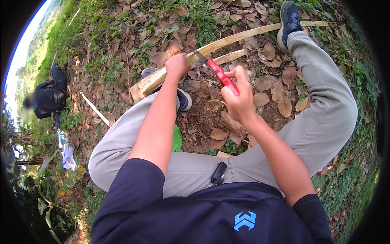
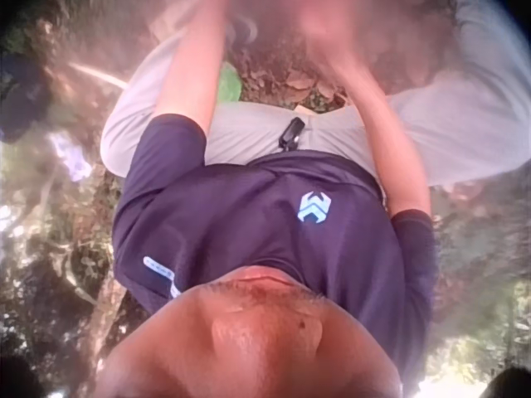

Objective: The person sits on the ground and uses a red folding saw to cut a long, thin piece of wood. They hold the wood steady with their left hand and saw back and forth with their right hand, eventually cutting through the material.

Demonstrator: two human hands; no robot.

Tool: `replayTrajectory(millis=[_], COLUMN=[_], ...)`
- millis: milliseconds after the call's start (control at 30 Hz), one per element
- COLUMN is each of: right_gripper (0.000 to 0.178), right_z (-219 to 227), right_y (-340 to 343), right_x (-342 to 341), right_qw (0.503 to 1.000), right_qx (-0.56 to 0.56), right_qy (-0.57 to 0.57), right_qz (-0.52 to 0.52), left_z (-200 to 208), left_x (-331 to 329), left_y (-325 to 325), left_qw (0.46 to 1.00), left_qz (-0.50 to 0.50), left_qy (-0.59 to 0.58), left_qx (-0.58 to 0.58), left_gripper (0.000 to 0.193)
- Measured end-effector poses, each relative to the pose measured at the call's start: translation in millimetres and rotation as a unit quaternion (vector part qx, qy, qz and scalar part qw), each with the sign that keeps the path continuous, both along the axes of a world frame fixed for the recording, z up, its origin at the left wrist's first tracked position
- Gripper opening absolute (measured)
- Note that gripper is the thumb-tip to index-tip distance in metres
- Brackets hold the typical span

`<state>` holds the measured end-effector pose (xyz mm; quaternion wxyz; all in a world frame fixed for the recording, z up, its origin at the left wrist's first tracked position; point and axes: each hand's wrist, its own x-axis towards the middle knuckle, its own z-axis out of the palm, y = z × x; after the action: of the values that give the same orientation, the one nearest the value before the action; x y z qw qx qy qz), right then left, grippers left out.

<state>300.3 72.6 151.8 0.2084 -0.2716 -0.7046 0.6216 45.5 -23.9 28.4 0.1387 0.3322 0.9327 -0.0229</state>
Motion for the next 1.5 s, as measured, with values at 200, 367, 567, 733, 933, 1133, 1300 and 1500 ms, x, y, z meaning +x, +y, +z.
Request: replayTrajectory(millis=[200, 367, 567, 733, 933, 1133, 1300, 1500], right_gripper=[0.032, 0.030, 0.025, 0.034, 0.029, 0.031, 0.027, 0.030], right_z=[-4.6, 4.3, -31.6, -14.8, -24.7, -11.2, -15.6, -34.9], right_y=[-22.0, -15.2, -8.0, -32.6, -3.8, -37.9, -14.0, -23.6], right_x=[-2.2, 35.3, -37.0, 33.9, -28.7, 28.5, -0.5, -11.9], right_qw=[0.999, 0.999, 1.000, 0.999, 0.999, 0.999, 1.000, 1.000], right_qx=[-0.015, -0.016, -0.025, 0.005, 0.012, -0.030, 0.018, -0.008], right_qy=[-0.021, 0.009, 0.011, 0.006, -0.018, -0.006, 0.006, -0.004], right_qz=[0.021, 0.035, 0.006, 0.040, 0.042, 0.032, 0.019, -0.008], left_z=[2.4, 3.9, 1.0, 4.3, -0.1, 0.0, -10.4, -4.9], left_x=[4.3, -0.3, 1.4, -0.1, 3.3, -2.5, -9.6, 7.0], left_y=[-2.5, 1.8, 5.5, -4.3, 7.5, -2.9, -1.9, -2.5], left_qw=[1.000, 1.000, 1.000, 0.999, 0.999, 0.999, 1.000, 1.000], left_qz=[0.017, 0.008, 0.016, 0.017, 0.017, 0.016, 0.017, 0.018], left_qy=[-0.003, -0.005, -0.009, 0.008, -0.020, -0.018, -0.017, 0.007], left_qx=[-0.001, -0.005, -0.018, -0.035, -0.020, -0.035, -0.007, 0.006], left_gripper=[0.040, 0.039, 0.039, 0.036, 0.036, 0.036, 0.044, 0.035])
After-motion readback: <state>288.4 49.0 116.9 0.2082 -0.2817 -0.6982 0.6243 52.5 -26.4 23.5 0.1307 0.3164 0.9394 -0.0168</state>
